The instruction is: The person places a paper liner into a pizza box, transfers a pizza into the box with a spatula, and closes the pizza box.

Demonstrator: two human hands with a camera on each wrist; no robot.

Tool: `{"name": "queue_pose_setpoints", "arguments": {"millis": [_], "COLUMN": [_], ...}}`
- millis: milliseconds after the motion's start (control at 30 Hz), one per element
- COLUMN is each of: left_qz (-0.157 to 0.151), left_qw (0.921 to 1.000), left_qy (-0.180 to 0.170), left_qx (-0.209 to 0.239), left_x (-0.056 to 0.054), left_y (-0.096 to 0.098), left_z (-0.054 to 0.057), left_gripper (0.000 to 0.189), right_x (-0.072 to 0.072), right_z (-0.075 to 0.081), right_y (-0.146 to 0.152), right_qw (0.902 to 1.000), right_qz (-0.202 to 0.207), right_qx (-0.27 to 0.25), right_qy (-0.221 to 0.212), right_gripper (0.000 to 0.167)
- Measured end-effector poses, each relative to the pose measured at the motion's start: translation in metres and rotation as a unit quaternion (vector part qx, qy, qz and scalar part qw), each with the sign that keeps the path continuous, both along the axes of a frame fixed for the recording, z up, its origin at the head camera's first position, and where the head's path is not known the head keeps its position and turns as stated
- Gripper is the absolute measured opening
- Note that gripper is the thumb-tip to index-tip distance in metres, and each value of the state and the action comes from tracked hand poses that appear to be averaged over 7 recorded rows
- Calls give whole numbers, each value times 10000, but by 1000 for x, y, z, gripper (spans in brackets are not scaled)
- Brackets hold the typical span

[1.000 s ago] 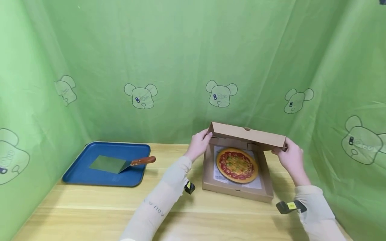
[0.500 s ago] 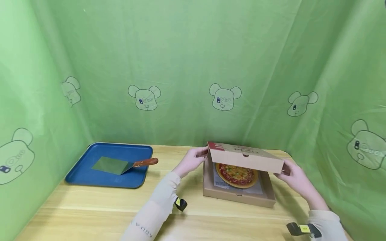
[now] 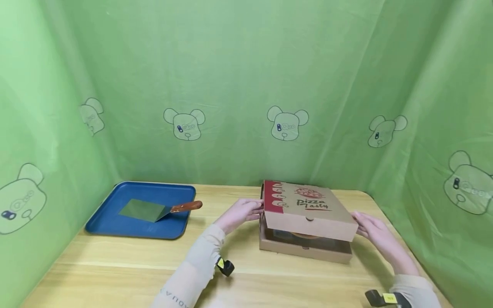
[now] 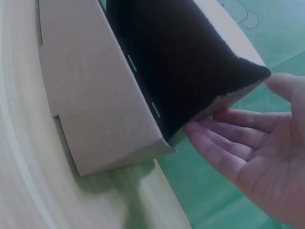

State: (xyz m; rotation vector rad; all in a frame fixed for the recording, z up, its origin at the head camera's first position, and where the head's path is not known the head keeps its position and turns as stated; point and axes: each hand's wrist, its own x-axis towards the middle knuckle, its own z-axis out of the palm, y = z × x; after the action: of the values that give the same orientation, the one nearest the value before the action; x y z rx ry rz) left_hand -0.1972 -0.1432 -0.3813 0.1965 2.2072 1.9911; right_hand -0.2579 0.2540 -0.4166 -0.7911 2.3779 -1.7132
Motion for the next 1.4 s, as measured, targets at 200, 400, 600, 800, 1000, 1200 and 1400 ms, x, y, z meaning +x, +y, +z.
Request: {"name": "queue_pose_setpoints", "arguments": {"millis": [200,400,600,800,1000,1200,1400], "left_qz": [-19,-73,-7,230,506,692,775], "left_qw": [9988,9958,9929,9876,9838,9799,9731], "left_qy": [-80,-91,-63,99,124,318,857], "left_qx": [-478,-912,-1191,-1550,-1718,-1846,-1994], "left_x": [3,3,4,6,9,14,25], "left_y": [-3,-8,-13,-11,-8,-14,-29], "left_z": [-2,-6,-5,-2,0,2,3], "left_gripper": [50,54,55,52,52,50,42], "right_x": [5,11,11,11,14,13,18], "right_z": [6,3,-1,-4,-5,-2,4], "right_y": [-5,-11,-19,-28,-33,-31,-21], "right_qw": [9910,9847,9808,9779,9762,9737,9688], "right_qz": [-400,-302,-414,-520,-660,-836,-1173], "right_qx": [1272,1716,1872,1944,1976,1964,1818], "right_qy": [-101,5,350,571,596,795,1213], "right_gripper": [63,59,57,55,57,52,42]}}
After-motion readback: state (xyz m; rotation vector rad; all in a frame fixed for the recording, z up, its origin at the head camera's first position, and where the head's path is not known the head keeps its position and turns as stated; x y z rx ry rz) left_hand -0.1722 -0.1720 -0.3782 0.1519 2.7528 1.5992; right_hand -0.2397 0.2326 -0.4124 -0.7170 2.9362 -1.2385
